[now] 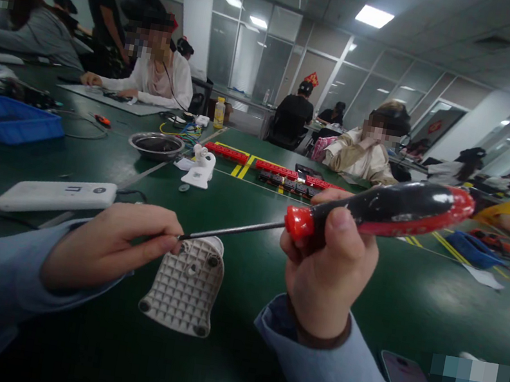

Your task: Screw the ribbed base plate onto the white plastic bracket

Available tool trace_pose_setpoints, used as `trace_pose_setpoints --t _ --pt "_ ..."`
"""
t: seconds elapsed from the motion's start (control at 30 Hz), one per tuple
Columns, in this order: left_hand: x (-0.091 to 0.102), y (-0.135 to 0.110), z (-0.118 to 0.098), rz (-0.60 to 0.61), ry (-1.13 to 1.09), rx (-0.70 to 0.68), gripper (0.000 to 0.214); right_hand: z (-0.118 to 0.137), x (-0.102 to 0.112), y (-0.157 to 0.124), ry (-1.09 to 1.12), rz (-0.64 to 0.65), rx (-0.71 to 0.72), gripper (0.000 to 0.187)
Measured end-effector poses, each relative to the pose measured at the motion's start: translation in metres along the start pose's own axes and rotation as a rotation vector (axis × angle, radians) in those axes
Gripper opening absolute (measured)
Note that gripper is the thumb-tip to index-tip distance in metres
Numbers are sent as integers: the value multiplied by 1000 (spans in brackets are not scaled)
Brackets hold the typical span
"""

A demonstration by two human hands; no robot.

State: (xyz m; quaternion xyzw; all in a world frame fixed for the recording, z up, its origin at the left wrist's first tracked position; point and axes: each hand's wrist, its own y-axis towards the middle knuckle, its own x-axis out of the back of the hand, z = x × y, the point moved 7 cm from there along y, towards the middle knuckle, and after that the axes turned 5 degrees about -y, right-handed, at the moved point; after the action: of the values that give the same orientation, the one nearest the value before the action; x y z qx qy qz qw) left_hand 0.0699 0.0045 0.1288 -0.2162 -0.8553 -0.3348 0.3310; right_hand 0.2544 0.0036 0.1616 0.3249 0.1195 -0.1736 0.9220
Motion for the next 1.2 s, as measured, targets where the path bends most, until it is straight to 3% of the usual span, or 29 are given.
trace_pose_setpoints --t 0.2,0.47,0.8,0.9,1.0,1.03,1.1,1.17,1.2 --pt "3 -1 -1 -24 95 -40 21 -6 -2 3 -18 -5 -38 18" --pt "4 -4 -7 -62 265 -209 22 -19 -3 5 38 14 -123 25" --pt "7 -5 -5 -15 208 -96 30 -28 -2 6 35 12 -143 26" --pt "17 2 12 -74 195 28 41 -25 -1 8 33 0 -122 25" --pt "21 12 60 -75 221 277 44 -20 2 12 21 4 -79 23" --pt "15 13 81 2 174 396 44 -19 3 14 19 6 -73 22" --pt "-19 -1 123 311 -110 735 52 -19 6 18 20 -1 -81 22" --pt "-58 -23 136 605 -416 950 58 -23 8 21 34 -23 -113 22" --pt "-72 -28 134 627 -572 974 55 -25 9 22 42 -36 -131 23"
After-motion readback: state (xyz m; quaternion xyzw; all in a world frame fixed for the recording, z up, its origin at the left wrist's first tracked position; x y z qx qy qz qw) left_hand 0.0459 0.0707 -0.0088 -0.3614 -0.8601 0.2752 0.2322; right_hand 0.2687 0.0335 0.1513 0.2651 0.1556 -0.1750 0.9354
